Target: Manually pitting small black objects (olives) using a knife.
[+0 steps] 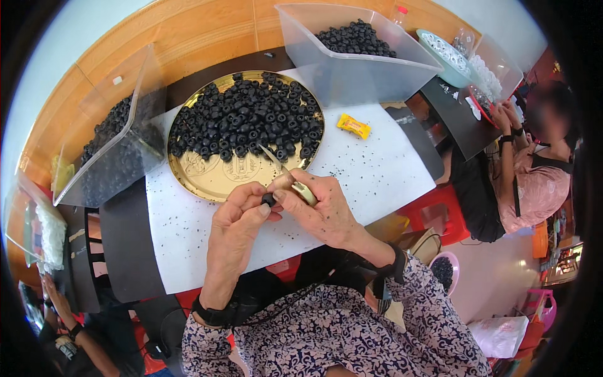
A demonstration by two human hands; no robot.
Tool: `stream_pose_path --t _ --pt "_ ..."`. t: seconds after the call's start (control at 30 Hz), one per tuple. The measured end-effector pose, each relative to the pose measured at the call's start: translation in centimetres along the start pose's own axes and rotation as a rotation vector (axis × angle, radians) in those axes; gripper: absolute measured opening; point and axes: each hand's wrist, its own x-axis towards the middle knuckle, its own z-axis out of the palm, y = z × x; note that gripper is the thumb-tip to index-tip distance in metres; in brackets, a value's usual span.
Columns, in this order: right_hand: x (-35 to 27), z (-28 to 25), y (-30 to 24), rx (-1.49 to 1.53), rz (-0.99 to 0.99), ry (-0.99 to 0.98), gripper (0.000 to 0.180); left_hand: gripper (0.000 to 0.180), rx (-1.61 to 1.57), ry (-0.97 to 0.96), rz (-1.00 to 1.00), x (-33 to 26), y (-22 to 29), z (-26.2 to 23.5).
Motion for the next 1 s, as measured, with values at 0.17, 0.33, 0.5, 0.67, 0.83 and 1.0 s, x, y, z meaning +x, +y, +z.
stream_pose_path --t 0.17,0.33,0.5,0.67,0.83,1.0 --pt "0.1 0.2 -0.4 -0.025 -0.028 -0.013 0.014 0.022 -0.016 -0.025 -0.027 0.0 -0.3 -0.8" --pt "0.7 -0.3 0.2 0.049 0.005 -0.017 0.013 0.021 -0.033 -0.056 0.005 -0.2 -0.4 -0.7" --pt "0.9 -1.1 -1.4 -0.271 0.018 -0.086 0.01 0.021 -0.054 -0.058 0.047 -0.3 -0.6 -1.0" --pt "0.7 -1.2 -0.2 -0.433 -0.159 -0.078 0.015 0.021 -0.053 -0.048 0.057 -0.1 -0.7 -1.0" --pt "0.0 -0.8 1.0 -0.578 -0.276 -0.095 0.022 0.02 -0.056 -0.044 0.063 -0.2 -0.6 -1.0" --pt "-0.1 -0.7 1.3 -0.654 -0.298 -0.109 0.028 0.017 -0.068 -0.043 0.042 -0.2 -0.5 -0.7"
